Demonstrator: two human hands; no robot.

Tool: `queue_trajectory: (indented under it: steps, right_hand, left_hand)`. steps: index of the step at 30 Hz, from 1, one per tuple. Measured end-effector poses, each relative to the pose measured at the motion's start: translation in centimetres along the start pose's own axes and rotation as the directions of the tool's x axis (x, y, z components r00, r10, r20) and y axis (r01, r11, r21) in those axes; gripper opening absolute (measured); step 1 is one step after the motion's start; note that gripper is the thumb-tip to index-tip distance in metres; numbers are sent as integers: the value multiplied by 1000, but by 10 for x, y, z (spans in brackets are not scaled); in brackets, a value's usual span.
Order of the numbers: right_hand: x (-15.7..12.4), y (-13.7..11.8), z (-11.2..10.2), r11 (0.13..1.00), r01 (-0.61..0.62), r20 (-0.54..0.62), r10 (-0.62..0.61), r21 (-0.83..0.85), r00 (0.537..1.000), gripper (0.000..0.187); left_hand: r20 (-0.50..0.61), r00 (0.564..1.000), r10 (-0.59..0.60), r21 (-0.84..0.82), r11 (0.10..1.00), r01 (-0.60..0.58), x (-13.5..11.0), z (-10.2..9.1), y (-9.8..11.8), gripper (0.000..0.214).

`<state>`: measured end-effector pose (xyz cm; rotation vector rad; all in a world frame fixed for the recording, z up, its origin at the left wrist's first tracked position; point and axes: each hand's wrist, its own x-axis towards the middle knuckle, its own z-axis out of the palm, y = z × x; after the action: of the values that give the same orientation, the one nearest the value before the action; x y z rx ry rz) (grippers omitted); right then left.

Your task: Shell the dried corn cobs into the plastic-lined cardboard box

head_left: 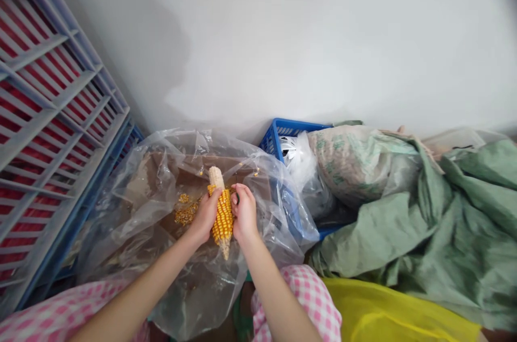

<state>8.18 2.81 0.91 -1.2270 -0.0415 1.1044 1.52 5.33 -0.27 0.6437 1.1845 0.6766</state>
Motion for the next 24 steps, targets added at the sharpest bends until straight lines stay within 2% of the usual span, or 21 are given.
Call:
queue_trajectory:
  steps: [8,15,21,24]
  right_hand:
    - [-2,-1,-2,1000,-18,-6,19,12,1000,9]
    - [-4,-2,-2,1000,-23,-10,23,5,1000,10]
    - [-3,0,-3,999,-27,-8,27,31,1000,7]
    - [-2,2,-3,998,-38,-2,39,59,999,6]
  left_hand:
    - [7,1000,-14,-47,999,15,1,0,-5,19]
    - [-29,1000,-1,-33,999,0,6,-3,-9,22]
    - [121,993,-13,-69,997,22,-3,2,1,29]
    - [83,996,-29,-77,996,36,-5,3,-2,32]
